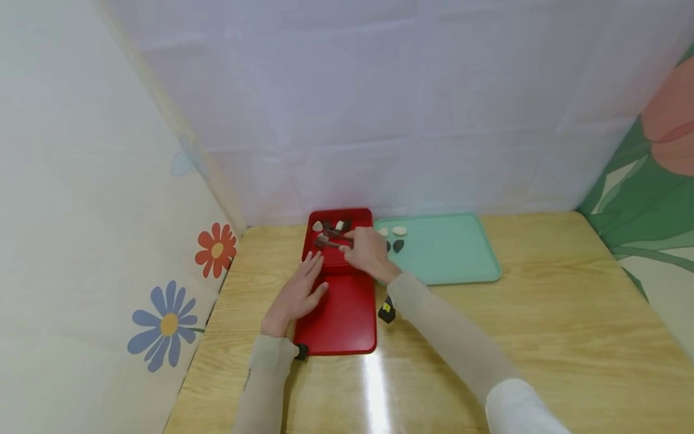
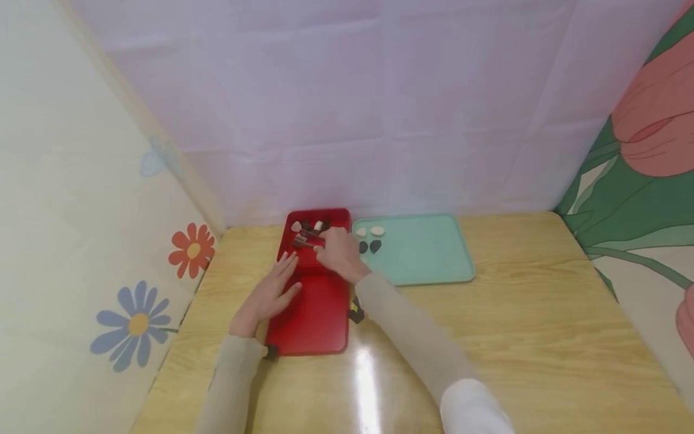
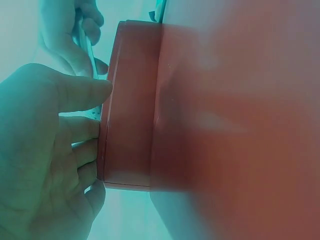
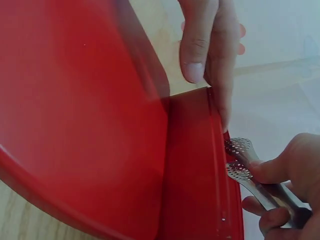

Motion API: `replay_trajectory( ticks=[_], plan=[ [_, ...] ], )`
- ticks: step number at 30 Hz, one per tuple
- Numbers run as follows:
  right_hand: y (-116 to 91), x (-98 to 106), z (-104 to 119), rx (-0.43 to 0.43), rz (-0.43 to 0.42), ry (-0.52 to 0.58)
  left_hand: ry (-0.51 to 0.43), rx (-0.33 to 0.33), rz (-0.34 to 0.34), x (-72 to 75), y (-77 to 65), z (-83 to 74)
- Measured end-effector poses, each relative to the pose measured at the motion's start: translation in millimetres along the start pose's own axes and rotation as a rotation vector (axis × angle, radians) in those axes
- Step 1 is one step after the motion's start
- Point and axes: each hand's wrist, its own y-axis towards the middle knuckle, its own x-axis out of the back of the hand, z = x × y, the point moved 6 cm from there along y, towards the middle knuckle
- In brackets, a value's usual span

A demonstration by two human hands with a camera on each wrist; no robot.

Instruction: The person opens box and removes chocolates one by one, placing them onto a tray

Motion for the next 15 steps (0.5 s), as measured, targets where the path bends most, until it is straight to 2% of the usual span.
replay_trajectory(
  ticks=[9,15],
  plan=[
    [0.7,-10.5,-4.1,-0.018,0.029,0.038,-0.006,0.002,0.009,-0.2,0.8,-1.7],
    [1.7,-15.3,-1.5,-0.023,0.032,-0.005,-0.004,0.000,0.012,-0.1,1.2,-0.4]
  ],
)
